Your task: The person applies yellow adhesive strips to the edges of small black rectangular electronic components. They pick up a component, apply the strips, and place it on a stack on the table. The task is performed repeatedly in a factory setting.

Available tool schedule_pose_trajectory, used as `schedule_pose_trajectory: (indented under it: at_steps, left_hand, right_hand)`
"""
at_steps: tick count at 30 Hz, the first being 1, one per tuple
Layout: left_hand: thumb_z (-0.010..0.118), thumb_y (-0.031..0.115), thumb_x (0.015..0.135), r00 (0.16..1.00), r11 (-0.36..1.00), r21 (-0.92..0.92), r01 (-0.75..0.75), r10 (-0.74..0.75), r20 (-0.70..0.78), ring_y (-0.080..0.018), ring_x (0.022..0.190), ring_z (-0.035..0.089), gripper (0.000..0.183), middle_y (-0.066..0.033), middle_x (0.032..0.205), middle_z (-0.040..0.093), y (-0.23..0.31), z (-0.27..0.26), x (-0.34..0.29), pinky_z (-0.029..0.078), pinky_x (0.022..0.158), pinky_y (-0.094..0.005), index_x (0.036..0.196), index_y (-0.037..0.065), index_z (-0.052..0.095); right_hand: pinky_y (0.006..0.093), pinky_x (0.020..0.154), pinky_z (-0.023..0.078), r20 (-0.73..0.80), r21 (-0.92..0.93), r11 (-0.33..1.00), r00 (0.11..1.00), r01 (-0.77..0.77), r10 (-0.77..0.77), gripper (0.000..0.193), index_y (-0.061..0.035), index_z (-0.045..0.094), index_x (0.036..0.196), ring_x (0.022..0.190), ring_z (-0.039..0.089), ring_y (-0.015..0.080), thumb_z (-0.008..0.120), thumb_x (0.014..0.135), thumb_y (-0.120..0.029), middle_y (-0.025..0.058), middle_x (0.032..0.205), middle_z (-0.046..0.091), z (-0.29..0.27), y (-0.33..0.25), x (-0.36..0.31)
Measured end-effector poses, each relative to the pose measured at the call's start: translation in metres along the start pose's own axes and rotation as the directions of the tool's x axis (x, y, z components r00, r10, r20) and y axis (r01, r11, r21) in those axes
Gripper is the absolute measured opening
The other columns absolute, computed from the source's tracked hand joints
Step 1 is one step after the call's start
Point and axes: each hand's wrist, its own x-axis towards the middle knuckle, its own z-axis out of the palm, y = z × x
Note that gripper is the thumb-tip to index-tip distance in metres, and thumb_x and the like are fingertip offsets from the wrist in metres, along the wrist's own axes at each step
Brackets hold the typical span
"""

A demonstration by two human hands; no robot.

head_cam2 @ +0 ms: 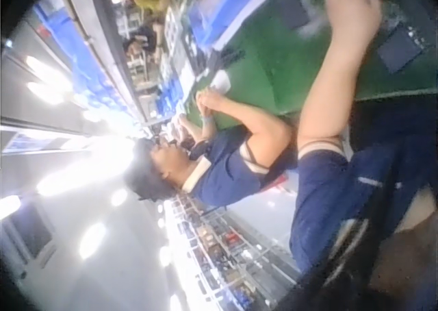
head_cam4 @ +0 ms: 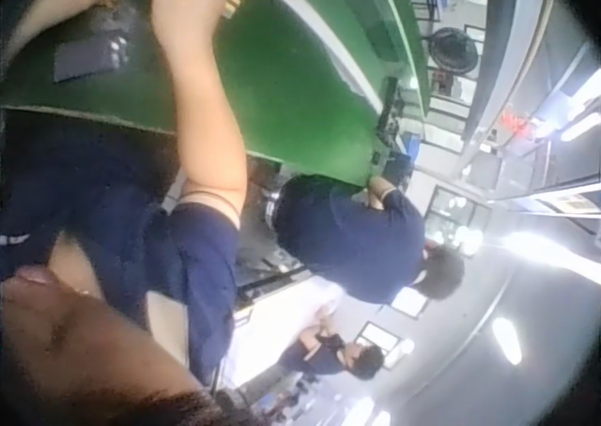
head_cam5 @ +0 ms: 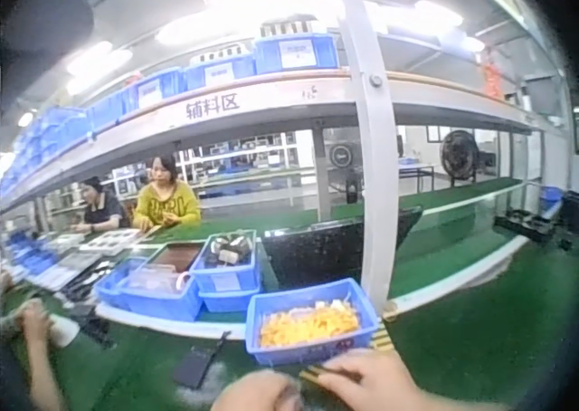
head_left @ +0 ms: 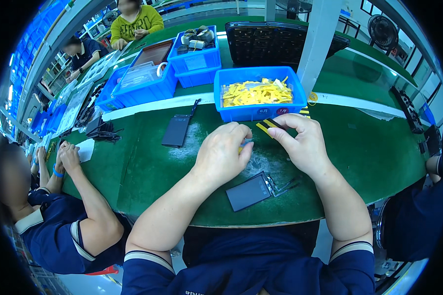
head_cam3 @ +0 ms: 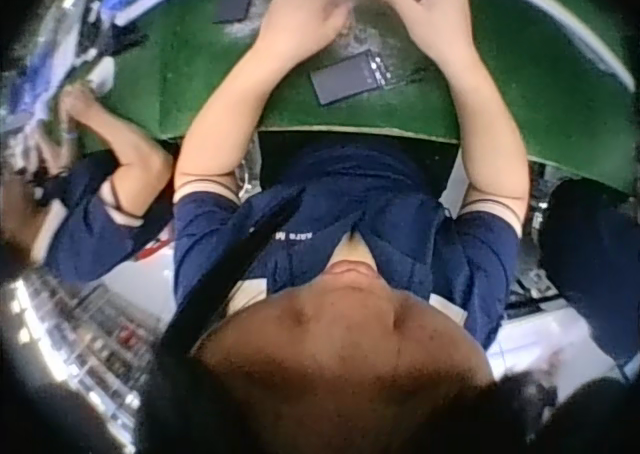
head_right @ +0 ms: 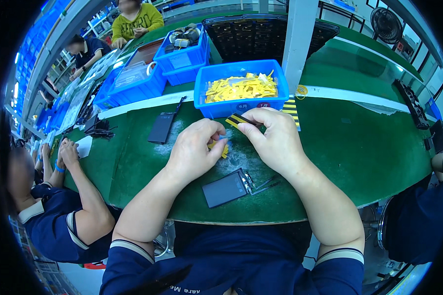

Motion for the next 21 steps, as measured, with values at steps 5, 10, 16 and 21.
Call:
schedule_pose_trajectory:
  at_steps: [5, 10, 16, 21]
  left_hand:
    - [0.068, 0.006, 0.077, 1.0, 0.997, -0.071, -0.013, 0.013, -0.002, -0.0206, 0.069, 0.062, 0.015, -0.0098, 0.078, 0.059, -0.009, -0.003, 0.003, 0.05, 0.061, -0.0317, 0.088, 0.001, 0.06]
    - [0.066, 0.006, 0.078, 0.999, 0.995, -0.094, 0.032, -0.029, 0.035, -0.0196, 0.067, 0.062, 0.012, -0.0102, 0.078, 0.06, -0.012, -0.003, 0.004, 0.051, 0.06, -0.0304, 0.087, 0.0, 0.061]
    - [0.065, 0.005, 0.079, 0.999, 0.997, -0.065, 0.041, -0.039, 0.037, -0.0196, 0.066, 0.062, 0.01, -0.0105, 0.077, 0.061, -0.019, -0.013, 0.011, 0.051, 0.06, -0.0304, 0.087, 0.0, 0.062]
    - [0.065, 0.008, 0.079, 0.989, 0.998, 0.062, 0.014, -0.005, -0.145, -0.0215, 0.067, 0.062, 0.011, -0.0106, 0.078, 0.063, -0.05, -0.04, 0.045, 0.05, 0.06, -0.032, 0.088, 0.002, 0.063]
  right_hand:
    - [0.0341, 0.068, 0.048, 0.008, 0.012, 1.0, 1.0, 0.014, -0.014, 0.014, 0.0011, 0.066, 0.087, 0.075, 0.062, 0.0271, 0.068, 0.078, -0.009, 0.0138, 0.081, 0.065, 0.0, -0.002, 0.0]
    - [0.0373, 0.07, 0.048, 0.03, -0.04, 0.992, 0.992, 0.121, -0.12, 0.012, 0.0005, 0.066, 0.085, 0.078, 0.062, 0.0294, 0.068, 0.076, -0.007, 0.0127, 0.082, 0.064, 0.002, -0.003, -0.002]
    - [0.0394, 0.069, 0.047, 0.081, -0.048, 0.989, 0.988, 0.138, -0.134, 0.011, -0.0003, 0.065, 0.085, 0.076, 0.06, 0.0315, 0.068, 0.075, -0.006, 0.0128, 0.08, 0.062, 0.005, -0.003, -0.004]
    - [0.0386, 0.066, 0.047, 0.132, -0.062, 0.978, 0.973, 0.2, -0.19, 0.009, -0.0009, 0.064, 0.082, 0.074, 0.059, 0.0299, 0.068, 0.074, -0.003, 0.0122, 0.078, 0.061, 0.005, -0.004, -0.003]
